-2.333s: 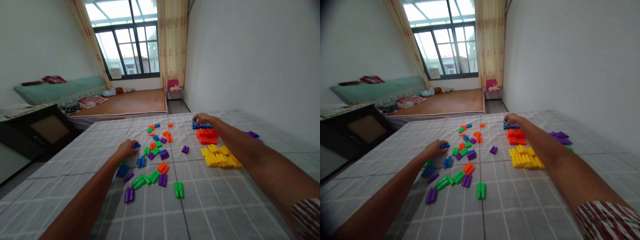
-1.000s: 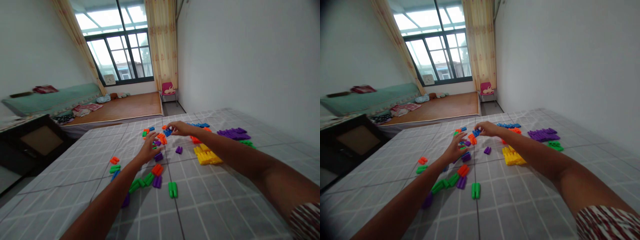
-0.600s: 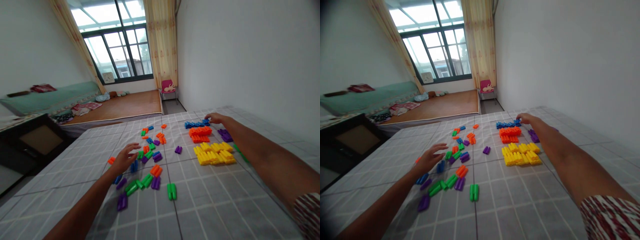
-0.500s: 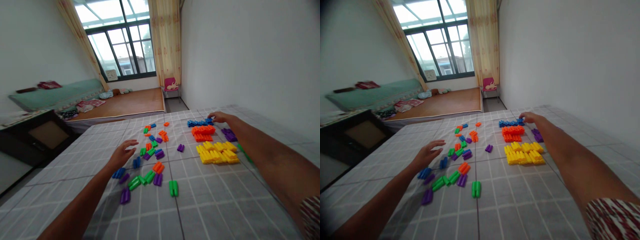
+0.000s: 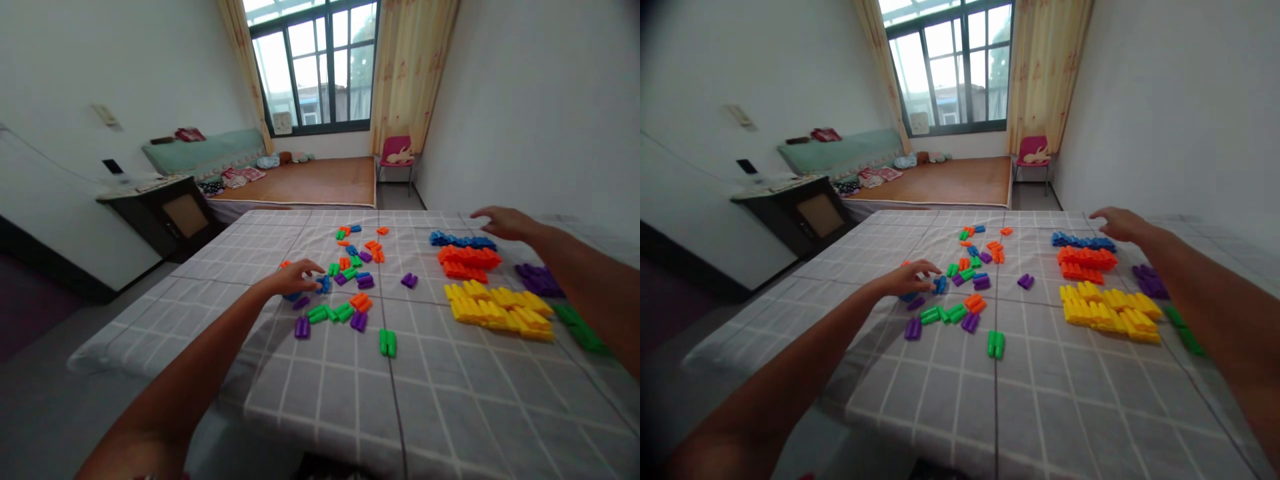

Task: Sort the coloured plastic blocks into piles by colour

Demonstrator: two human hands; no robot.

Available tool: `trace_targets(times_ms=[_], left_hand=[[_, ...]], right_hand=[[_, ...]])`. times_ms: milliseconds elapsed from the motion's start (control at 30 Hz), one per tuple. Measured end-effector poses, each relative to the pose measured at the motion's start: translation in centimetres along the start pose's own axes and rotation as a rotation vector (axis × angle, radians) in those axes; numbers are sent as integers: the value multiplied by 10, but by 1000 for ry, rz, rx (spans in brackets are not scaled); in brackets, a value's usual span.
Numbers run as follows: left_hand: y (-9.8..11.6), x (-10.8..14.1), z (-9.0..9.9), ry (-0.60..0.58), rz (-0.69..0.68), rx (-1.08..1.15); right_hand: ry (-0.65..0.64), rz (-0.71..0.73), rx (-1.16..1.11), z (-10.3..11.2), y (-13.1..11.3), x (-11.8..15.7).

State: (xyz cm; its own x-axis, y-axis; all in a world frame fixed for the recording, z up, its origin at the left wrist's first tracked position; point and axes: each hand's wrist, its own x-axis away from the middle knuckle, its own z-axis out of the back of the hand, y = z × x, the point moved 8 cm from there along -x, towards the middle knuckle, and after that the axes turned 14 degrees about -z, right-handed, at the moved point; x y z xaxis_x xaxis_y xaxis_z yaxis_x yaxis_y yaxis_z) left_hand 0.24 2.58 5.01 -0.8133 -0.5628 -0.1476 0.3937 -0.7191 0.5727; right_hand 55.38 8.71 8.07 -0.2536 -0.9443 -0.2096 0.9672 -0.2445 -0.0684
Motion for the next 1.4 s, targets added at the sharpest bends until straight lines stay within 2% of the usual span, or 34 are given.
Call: trace_targets(times_ms=[67,167,233,300,400,500,667,800,900,1033,1133,1233,1400], left_hand=[[4,-6,-11,50,0,-71],[5,-19,-18,164,59,-26],[10,-31,-25,165,90,218],[24,-43,-35,123,86,528],[49,-57,-41,122,88,825],[59,-64,-46,137,121,926],[51,-76,-54,185,162,943],[48,-92,-59,129,156,873],[41,-102,-46,138,122,671],[13,-100,-18,234,101,399],[-7,-90,-6,250,106,304],[-15,-79,5,274,87,189],[-24,-59,18,289,119,115]], right_hand=[[-8,72,-49,17,-49,12],[10,293,-229,47,-143,53],[-15,459,-350,60,-204,92],[-67,690,-468,69,-259,135],[-74,927,-584,76,-307,179],[-55,994,-603,73,-319,191],[-14,921,-578,61,-312,186],[-3,812,-528,50,-294,165],[24,648,-444,46,-249,116],[-1,209,-265,37,-137,33],[-118,11,-91,17,-69,4],[-229,-20,-23,-7,-43,-1],[-290,21,-53,-28,-46,0]])
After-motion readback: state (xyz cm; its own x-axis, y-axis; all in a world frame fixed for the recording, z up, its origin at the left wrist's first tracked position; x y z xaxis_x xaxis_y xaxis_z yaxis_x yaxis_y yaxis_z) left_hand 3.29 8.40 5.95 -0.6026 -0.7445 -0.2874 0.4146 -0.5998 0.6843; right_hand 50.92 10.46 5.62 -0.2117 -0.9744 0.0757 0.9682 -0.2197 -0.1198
